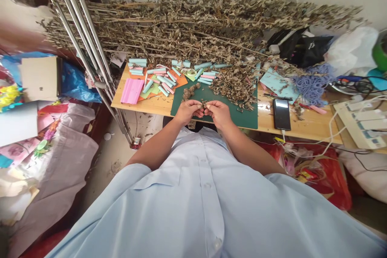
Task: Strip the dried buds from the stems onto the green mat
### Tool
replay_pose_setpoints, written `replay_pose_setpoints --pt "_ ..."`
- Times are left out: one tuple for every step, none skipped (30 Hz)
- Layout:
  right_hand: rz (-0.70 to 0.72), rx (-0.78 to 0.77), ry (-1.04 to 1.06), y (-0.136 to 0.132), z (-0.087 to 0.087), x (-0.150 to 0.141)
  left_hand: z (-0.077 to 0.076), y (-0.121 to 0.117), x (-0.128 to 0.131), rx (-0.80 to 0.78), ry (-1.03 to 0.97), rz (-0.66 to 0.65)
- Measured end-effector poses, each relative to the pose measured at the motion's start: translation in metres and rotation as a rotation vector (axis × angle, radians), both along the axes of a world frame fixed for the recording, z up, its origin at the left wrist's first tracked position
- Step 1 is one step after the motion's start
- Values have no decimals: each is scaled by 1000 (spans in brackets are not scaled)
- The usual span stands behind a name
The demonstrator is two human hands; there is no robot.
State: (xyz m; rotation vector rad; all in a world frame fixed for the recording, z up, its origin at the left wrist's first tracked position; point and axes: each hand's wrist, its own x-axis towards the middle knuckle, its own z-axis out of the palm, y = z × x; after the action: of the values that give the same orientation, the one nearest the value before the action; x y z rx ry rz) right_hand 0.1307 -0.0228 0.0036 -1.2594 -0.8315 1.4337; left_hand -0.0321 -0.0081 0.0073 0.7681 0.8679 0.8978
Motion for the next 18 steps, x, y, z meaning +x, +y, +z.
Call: replay_pose_setpoints --pt "6 8 5 0 1 0 0 0 0 3 3 -3" --pt "22 19 8 0 3 1 0 0 1 5 10 -6" --pt "45 33 1 0 4 1 0 0 2 7 22 -11" --pt "67 50 -21 -1 5 2 -1 0 3 8 37 -18" --pt "84 69 -63 -1 6 2 -1 0 3 9 50 -27" --pt "96 89 -122 -2 7 3 -2 0 4 10 60 -37" --pt "102 107 -191 -2 8 3 -3 1 5 12 63 -45" --pt "105 124 -260 -3 9 3 -4 1 5 14 59 -49" --pt "108 139 -321 -3 10 3 -4 1 5 15 49 -52" --pt "112 153 -370 -3 10 3 -5 1 5 15 34 -56" --pt "117 169 -410 -4 10 3 -5 1 5 16 20 -60" --pt "123 189 -446 -4 10 3 -5 1 5 21 11 -64" --pt "130 217 -485 -4 9 4 -4 1 4 29 10 -65" --pt "136 250 -535 -4 9 4 -4 0 4 38 18 -63" --pt "142 289 -595 -4 8 5 -4 0 4 47 32 -57" --pt "145 333 -661 -4 8 6 -4 0 4 53 46 -48" --pt "148 380 -727 -4 8 7 -4 0 4 55 56 -40" --pt "152 424 -787 -4 8 8 -4 0 5 52 61 -34"
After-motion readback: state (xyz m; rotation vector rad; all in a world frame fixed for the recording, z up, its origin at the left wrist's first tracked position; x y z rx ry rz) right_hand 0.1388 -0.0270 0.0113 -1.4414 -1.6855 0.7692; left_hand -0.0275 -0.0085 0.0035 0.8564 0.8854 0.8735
